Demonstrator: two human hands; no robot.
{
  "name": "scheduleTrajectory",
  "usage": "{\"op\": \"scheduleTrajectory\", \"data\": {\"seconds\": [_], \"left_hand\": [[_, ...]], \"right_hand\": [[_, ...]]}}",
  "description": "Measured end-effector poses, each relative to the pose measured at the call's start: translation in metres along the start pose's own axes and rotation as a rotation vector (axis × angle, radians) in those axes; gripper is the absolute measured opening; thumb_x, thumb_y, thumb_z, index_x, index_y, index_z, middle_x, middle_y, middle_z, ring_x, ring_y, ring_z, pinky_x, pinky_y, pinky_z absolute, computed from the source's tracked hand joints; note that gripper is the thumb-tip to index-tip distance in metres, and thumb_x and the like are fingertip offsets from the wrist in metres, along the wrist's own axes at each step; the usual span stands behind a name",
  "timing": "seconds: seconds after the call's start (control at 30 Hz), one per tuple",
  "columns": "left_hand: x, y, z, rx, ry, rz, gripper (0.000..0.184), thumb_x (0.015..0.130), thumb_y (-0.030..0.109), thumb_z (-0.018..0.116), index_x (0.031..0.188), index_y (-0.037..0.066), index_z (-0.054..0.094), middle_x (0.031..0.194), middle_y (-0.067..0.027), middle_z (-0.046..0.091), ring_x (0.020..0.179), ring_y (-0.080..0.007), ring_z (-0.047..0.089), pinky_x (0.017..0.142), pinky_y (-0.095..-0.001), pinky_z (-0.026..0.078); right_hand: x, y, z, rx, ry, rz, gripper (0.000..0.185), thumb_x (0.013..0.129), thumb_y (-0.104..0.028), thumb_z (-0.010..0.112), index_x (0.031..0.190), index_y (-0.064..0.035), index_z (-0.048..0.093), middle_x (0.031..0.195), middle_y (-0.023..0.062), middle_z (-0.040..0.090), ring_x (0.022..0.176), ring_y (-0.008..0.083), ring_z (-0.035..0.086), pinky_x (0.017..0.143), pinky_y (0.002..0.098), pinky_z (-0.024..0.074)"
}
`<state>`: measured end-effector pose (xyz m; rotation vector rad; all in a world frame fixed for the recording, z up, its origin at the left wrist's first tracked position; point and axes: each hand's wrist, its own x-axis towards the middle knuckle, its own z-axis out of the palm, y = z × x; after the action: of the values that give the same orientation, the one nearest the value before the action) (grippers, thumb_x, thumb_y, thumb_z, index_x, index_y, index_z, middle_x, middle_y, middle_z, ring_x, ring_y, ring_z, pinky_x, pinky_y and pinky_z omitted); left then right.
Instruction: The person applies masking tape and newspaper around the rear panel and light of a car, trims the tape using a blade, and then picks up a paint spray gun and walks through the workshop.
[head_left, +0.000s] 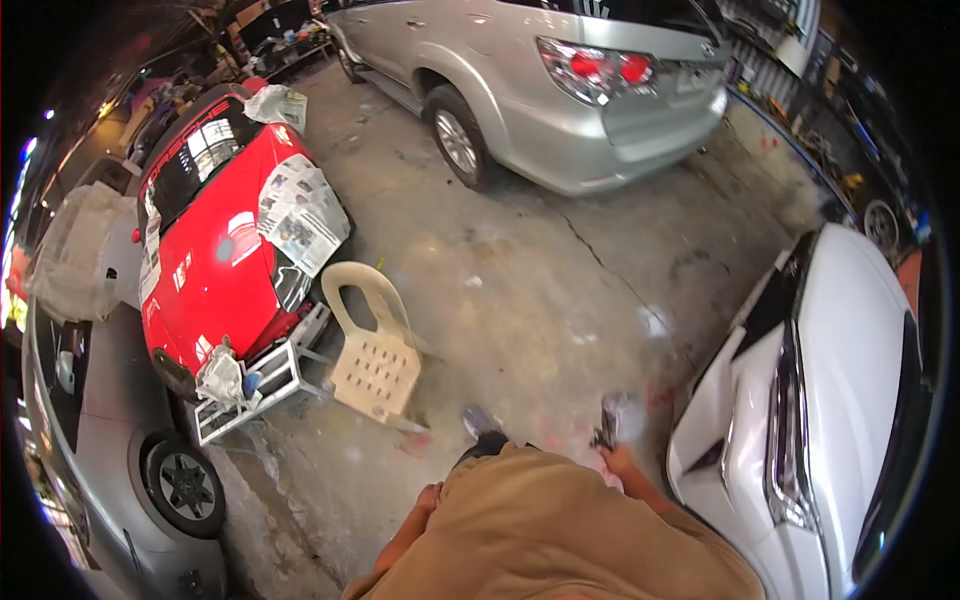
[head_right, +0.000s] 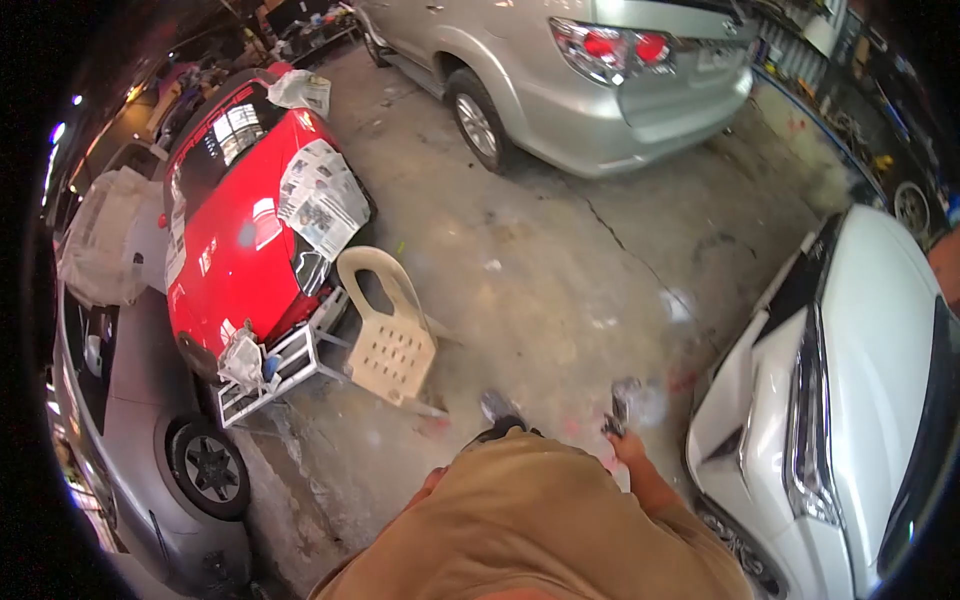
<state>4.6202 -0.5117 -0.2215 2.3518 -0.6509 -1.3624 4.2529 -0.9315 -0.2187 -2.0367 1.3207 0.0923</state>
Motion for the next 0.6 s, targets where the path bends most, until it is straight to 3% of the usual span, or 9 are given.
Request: {"op": "scheduleTrajectory", "data": {"seconds": [0.03, 0.07, 0.1, 0.13, 0.2, 0.27, 0.37, 0.53, 0.6], "left_hand": [[0.025, -0.007, -0.020, 0.171, -0.102, 0.089, 0.062, 0.096, 0.055, 0.052, 0.115, -0.002, 0.069, 0.120, -0.0274, 0.068, 0.113, -0.0426, 0.065, 0.098, -0.0477, 0.050], [0.047, -0.006, -0.037, 0.341, -0.199, 0.180, 0.062, 0.096, 0.054, 0.053, 0.116, -0.003, 0.069, 0.122, -0.0282, 0.068, 0.115, -0.0426, 0.065, 0.098, -0.0481, 0.050], [0.056, 0.025, -0.065, 0.141, -0.152, -0.134, 0.058, 0.096, 0.050, 0.054, 0.115, -0.003, 0.069, 0.119, -0.0288, 0.069, 0.114, -0.0426, 0.065, 0.099, -0.0483, 0.049], [0.100, 0.032, -0.092, 0.150, -0.069, -0.058, 0.058, 0.096, 0.049, 0.055, 0.114, -0.003, 0.069, 0.117, -0.0287, 0.069, 0.112, -0.0431, 0.066, 0.098, -0.0487, 0.050], [0.154, 0.018, -0.122, 0.182, 0.038, 0.049, 0.056, 0.095, 0.047, 0.056, 0.114, -0.003, 0.070, 0.114, -0.0285, 0.071, 0.109, -0.0441, 0.067, 0.096, -0.0493, 0.051], [0.190, 0.068, -0.193, 0.096, -0.032, 0.055, 0.054, 0.096, 0.045, 0.055, 0.116, -0.003, 0.070, 0.115, -0.0275, 0.071, 0.110, -0.0438, 0.066, 0.097, -0.0485, 0.050], [0.259, 0.155, -0.285, -0.130, 0.105, 0.139, 0.052, 0.097, 0.043, 0.055, 0.119, -0.003, 0.069, 0.113, -0.0266, 0.071, 0.107, -0.0429, 0.067, 0.096, -0.0487, 0.050], [0.407, 0.216, -0.367, -0.553, 0.189, 0.129, 0.049, 0.098, 0.038, 0.055, 0.119, -0.003, 0.067, 0.108, -0.0249, 0.071, 0.103, -0.0392, 0.068, 0.092, -0.0456, 0.051], [0.430, 0.220, -0.387, -0.364, 0.177, 0.068, 0.048, 0.098, 0.038, 0.056, 0.120, -0.003, 0.067, 0.108, -0.0256, 0.071, 0.103, -0.0396, 0.068, 0.092, -0.0461, 0.051]], "right_hand": [[-0.014, -0.063, -0.044, 0.205, -0.283, 0.419, 0.056, 0.090, -0.053, 0.068, 0.123, -0.0078, 0.069, 0.103, 0.0240, 0.074, 0.098, 0.0384, 0.073, 0.087, 0.0490, 0.0546], [-0.008, -0.072, -0.043, 0.097, -0.230, 0.375, 0.056, 0.090, -0.053, 0.068, 0.124, -0.0079, 0.068, 0.107, 0.0242, 0.073, 0.103, 0.0392, 0.071, 0.089, 0.0490, 0.0544], [-0.003, -0.060, -0.025, -0.004, -0.161, 0.317, 0.057, 0.090, -0.053, 0.068, 0.124, -0.0080, 0.068, 0.110, 0.0243, 0.073, 0.108, 0.0400, 0.069, 0.090, 0.0490, 0.0542], [0.019, -0.026, 0.009, -0.052, -0.150, 0.293, 0.056, 0.090, -0.053, 0.068, 0.124, -0.0090, 0.068, 0.112, 0.0229, 0.073, 0.108, 0.0398, 0.069, 0.091, 0.0484, 0.0542], [0.012, -0.080, -0.020, 0.259, -0.169, 0.233, 0.057, 0.092, -0.055, 0.065, 0.128, -0.0108, 0.067, 0.120, 0.0220, 0.071, 0.114, 0.0400, 0.067, 0.093, 0.0471, 0.0529], [0.033, -0.073, 0.002, 0.234, -0.159, 0.329, 0.057, 0.093, -0.054, 0.064, 0.131, -0.0117, 0.066, 0.125, 0.0216, 0.070, 0.118, 0.0380, 0.066, 0.095, 0.0459, 0.0522], [0.113, -0.136, -0.014, 0.222, -0.167, 0.391, 0.055, 0.093, -0.052, 0.064, 0.129, -0.0112, 0.067, 0.122, 0.0212, 0.071, 0.114, 0.0373, 0.067, 0.093, 0.0464, 0.0530], [0.276, -0.220, -0.039, 0.172, -0.220, 0.352, 0.051, 0.092, -0.050, 0.066, 0.125, -0.0104, 0.068, 0.117, 0.0206, 0.072, 0.108, 0.0362, 0.069, 0.089, 0.0471, 0.0543], [0.340, -0.235, -0.043, 0.120, -0.267, 0.287, 0.050, 0.092, -0.049, 0.066, 0.124, -0.0101, 0.069, 0.115, 0.0203, 0.073, 0.106, 0.0357, 0.070, 0.088, 0.0474, 0.0548]]}}
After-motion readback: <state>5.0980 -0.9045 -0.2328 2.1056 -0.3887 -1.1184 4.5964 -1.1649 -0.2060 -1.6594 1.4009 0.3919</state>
